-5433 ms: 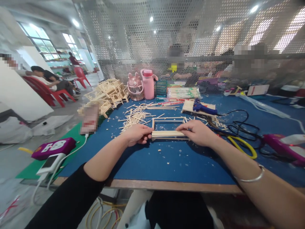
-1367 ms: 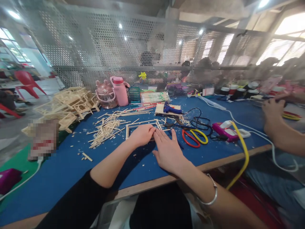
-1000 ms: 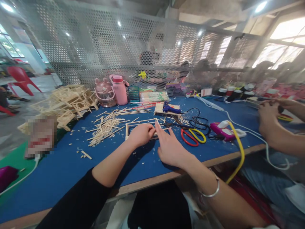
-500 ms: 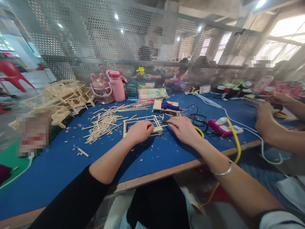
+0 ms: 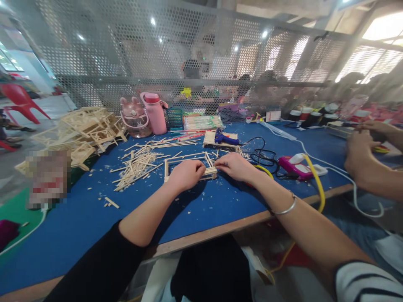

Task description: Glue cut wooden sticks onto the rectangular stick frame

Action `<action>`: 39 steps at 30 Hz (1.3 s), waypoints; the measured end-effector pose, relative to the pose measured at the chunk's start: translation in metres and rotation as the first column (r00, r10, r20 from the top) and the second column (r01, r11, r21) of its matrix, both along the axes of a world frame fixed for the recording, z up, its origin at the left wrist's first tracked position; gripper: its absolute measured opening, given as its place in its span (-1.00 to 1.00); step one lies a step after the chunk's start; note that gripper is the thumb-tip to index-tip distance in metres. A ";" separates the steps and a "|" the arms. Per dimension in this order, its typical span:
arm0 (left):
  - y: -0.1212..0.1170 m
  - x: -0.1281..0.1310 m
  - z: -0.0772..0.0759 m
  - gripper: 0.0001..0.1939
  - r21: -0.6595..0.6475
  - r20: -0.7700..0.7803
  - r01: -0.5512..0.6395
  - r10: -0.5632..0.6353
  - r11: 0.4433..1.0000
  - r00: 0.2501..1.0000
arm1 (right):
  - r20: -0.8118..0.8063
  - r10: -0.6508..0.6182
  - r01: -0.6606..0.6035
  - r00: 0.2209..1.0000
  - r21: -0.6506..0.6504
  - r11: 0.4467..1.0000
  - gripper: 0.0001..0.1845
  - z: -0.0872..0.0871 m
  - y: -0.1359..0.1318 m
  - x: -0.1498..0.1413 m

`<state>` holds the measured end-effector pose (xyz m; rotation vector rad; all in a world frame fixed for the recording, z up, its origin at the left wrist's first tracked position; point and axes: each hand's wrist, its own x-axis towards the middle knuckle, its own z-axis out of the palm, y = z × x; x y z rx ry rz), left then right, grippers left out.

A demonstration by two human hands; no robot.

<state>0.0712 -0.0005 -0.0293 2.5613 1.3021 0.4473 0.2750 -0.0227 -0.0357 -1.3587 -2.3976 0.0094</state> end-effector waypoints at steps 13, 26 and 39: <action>-0.016 0.004 0.002 -0.68 0.437 0.041 0.012 -0.034 0.899 0.999 | -0.019 -0.051 0.054 0.999 0.286 0.957 -0.74 0.007 -0.012 -0.013; -0.026 -0.001 0.006 -0.71 0.367 0.064 0.112 -0.145 0.923 0.987 | 0.031 -0.033 0.017 0.999 0.418 0.908 -0.74 0.017 -0.030 -0.037; -0.023 -0.016 0.014 -0.72 0.475 0.157 -0.033 -0.048 0.879 0.987 | 0.130 -0.578 0.592 0.806 -0.143 0.793 -0.82 -0.013 -0.041 -0.010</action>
